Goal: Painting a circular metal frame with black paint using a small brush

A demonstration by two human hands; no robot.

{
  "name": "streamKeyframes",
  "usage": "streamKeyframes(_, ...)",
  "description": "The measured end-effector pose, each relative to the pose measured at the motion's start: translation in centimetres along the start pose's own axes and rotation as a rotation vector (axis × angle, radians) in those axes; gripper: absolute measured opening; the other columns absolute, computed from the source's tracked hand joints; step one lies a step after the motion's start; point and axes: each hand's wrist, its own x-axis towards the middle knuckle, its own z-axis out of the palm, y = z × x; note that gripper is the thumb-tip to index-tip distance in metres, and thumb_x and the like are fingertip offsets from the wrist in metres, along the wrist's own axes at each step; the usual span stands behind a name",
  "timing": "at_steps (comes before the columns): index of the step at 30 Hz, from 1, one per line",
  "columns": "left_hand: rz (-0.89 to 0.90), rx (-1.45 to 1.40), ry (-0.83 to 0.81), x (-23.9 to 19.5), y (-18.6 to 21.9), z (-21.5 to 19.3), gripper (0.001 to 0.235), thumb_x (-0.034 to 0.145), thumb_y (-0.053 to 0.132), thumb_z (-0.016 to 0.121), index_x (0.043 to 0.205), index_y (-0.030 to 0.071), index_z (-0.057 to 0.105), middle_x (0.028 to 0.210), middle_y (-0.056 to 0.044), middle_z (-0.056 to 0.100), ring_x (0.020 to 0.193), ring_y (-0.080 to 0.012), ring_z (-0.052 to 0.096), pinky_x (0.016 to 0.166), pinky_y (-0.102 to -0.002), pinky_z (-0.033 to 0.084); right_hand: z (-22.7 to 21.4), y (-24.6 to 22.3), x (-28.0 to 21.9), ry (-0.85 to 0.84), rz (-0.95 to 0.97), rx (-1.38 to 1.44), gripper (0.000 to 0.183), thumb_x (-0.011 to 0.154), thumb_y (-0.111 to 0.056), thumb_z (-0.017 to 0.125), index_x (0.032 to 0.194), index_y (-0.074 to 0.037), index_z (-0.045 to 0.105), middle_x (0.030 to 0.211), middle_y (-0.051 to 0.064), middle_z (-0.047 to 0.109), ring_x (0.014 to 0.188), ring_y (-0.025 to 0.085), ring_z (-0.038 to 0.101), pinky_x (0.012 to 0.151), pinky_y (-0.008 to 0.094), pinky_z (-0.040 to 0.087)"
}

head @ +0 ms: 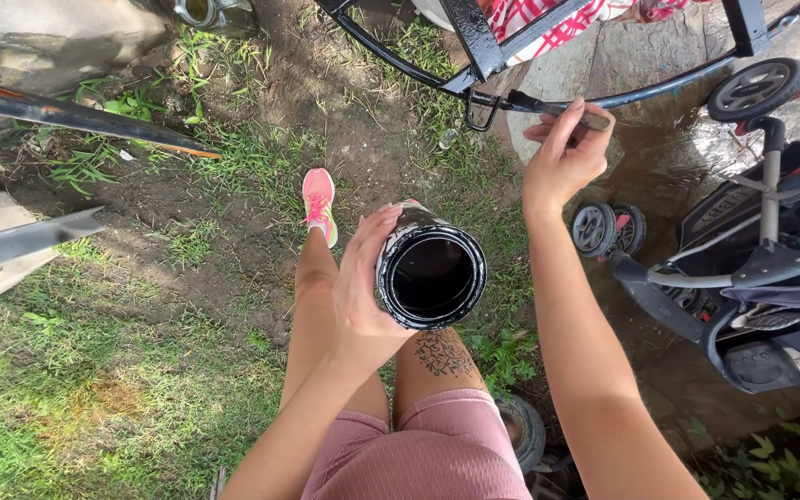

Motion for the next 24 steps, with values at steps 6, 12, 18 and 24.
streamKeyframes(6,0.011,-0.004,0.014,0.0,0.4,0.4,0.051,0.082,0.007,0.082,0.123,-0.014,0.060,0.120,-0.030,0.068,0.114,-0.0514,0.067,0.107,-0.063,0.047,0.4,-0.1,-4.4,-0.063,0.112,-0.028,0.016,0.108,-0.013,0.056,0.096,-0.002,0.056,0.067,0.015,0.072,0.049,0.019,0.071,0.046,0.031,0.061)
streamKeyframes(12,0.035,0.010,0.029,0.0,0.4,0.6,0.045,0.084,0.006,0.079,0.120,-0.016,0.060,0.118,-0.031,0.069,0.112,-0.0509,0.069,0.106,-0.061,0.048,0.7,0.2,-2.3,0.033,0.099,0.072,0.018,0.107,-0.018,0.056,0.100,-0.001,0.058,0.071,0.019,0.074,0.056,0.021,0.076,0.053,0.031,0.068)
streamKeyframes(18,0.047,0.016,0.042,-0.4,0.4,0.7,0.044,0.086,0.008,0.077,0.119,-0.016,0.061,0.116,-0.031,0.069,0.111,-0.0503,0.069,0.105,-0.060,0.048,0.0,-0.3,-3.4,0.062,0.085,0.072,0.015,0.108,-0.016,0.053,0.104,-0.001,0.057,0.075,0.021,0.075,0.059,0.023,0.076,0.052,0.032,0.069)
streamKeyframes(24,0.041,0.011,-0.006,-0.3,0.8,0.4,0.046,0.084,0.006,0.079,0.120,-0.015,0.060,0.119,-0.030,0.069,0.113,-0.0501,0.068,0.106,-0.059,0.049,1.2,0.3,-4.7,0.017,0.119,0.101,0.015,0.109,-0.014,0.052,0.107,-0.001,0.058,0.080,0.021,0.076,0.066,0.025,0.078,0.057,0.035,0.071)
